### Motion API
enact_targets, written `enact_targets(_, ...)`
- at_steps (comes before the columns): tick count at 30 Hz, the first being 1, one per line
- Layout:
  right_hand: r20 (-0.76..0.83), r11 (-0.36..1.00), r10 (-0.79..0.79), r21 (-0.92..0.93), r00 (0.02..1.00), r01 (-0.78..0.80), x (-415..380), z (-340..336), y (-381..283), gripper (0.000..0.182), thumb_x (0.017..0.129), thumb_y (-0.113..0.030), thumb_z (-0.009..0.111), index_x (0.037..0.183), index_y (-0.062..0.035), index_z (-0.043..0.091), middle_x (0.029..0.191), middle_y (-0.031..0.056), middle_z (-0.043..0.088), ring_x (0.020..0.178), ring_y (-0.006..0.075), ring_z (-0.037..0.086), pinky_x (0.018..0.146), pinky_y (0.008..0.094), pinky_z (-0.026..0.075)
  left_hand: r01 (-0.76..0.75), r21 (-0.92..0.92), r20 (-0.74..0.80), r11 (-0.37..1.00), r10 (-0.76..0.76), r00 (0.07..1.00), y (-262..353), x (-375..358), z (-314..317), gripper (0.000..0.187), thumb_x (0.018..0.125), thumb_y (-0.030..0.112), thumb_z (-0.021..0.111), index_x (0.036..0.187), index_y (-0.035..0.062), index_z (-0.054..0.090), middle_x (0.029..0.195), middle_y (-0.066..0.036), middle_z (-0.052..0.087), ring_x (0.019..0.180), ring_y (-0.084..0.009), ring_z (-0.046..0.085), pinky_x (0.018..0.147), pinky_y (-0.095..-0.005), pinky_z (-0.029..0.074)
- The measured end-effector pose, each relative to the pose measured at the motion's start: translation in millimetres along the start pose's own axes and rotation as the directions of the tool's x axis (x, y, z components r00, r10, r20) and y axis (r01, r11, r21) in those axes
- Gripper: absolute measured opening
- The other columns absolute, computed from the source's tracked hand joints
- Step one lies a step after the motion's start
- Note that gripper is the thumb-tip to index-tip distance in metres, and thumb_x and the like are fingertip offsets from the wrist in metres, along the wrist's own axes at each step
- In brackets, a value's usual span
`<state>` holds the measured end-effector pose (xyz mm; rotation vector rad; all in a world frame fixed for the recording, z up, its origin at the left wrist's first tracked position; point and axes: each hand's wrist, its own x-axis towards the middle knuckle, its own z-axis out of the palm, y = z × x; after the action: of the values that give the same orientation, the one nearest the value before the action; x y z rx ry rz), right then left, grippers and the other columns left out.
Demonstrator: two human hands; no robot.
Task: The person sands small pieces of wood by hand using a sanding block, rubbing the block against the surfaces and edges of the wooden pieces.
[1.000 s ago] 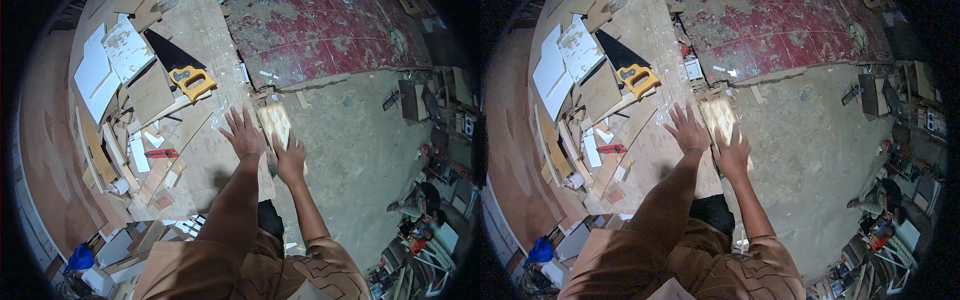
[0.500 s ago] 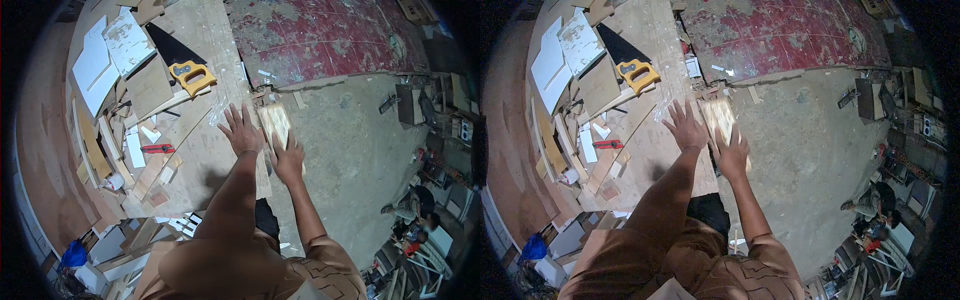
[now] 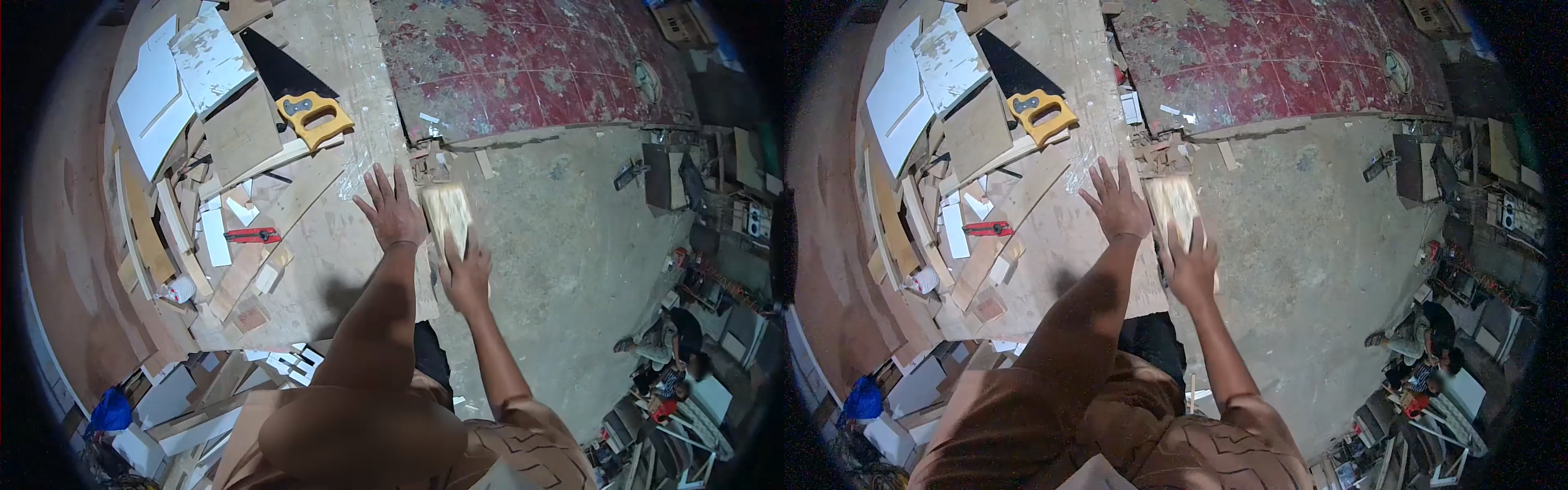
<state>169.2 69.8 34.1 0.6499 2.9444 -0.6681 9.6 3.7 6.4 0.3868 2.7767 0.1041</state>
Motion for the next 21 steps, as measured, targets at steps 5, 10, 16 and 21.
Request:
enact_targets(5, 0.063, 0.996, 0.077, -0.046, 0.995, -0.074, 20, 7, 1, 0.062, 0.091, -0.033, 0.060, 0.148, -0.0213, 0.041, 0.151, 0.0277, 0.029, 0.127, 0.0488, 0.039, 0.102, 0.0607, 0.032, -0.013, 0.026, -0.077, 1.000, 0.015, 0.997, -2, 3, 13, 0.075, 0.090, 0.025, 0.051, 0.157, 0.0183, 0.018, 0.164, -0.015, 0.005, 0.150, -0.0382, 0.006, 0.115, -0.0653, 0.000)
enact_targets(10, 0.191, 0.524, 0.112, 0.822, 0.975, -0.221, 124, 47, 61, 0.056, 0.095, -0.025, 0.053, 0.147, -0.0042, 0.043, 0.138, 0.0204, 0.052, 0.122, 0.0283, 0.051, 0.105, 0.0366, 0.038, 0.010, 0.097, -0.058, 0.995, -0.004, 0.998, 1, 2, 7, 0.076, 0.091, 0.034, 0.053, 0.157, 0.0209, 0.018, 0.164, -0.015, 0.006, 0.151, -0.0365, 0.005, 0.115, -0.0656, 0.000)
enact_targets(16, 0.473, -0.179, 0.404, 0.880, 0.783, -0.439, 113, 26, 31, 0.058, 0.095, -0.028, 0.058, 0.143, 0.0018, 0.046, 0.134, 0.0140, 0.058, 0.123, 0.0210, 0.054, 0.107, 0.0292, 0.036, -0.015, 0.061, -0.120, 0.998, 0.022, 0.993, 1, 2, 12, 0.074, 0.093, 0.036, 0.050, 0.157, 0.0193, 0.017, 0.163, -0.017, 0.007, 0.150, -0.0381, 0.004, 0.115, -0.0653, -0.001)
enact_targets(21, 0.411, -0.053, 0.417, 0.901, 0.811, -0.430, 116, 31, 27, 0.058, 0.094, -0.026, 0.059, 0.142, 0.0037, 0.047, 0.144, 0.0159, 0.050, 0.133, 0.0223, 0.046, 0.112, 0.0303, 0.030, -0.043, 0.015, -0.161, 0.999, 0.044, 0.986, -1, 0, 15, 0.074, 0.093, 0.036, 0.049, 0.157, 0.0184, 0.017, 0.163, -0.018, 0.007, 0.150, -0.0391, 0.003, 0.115, -0.0651, -0.001)
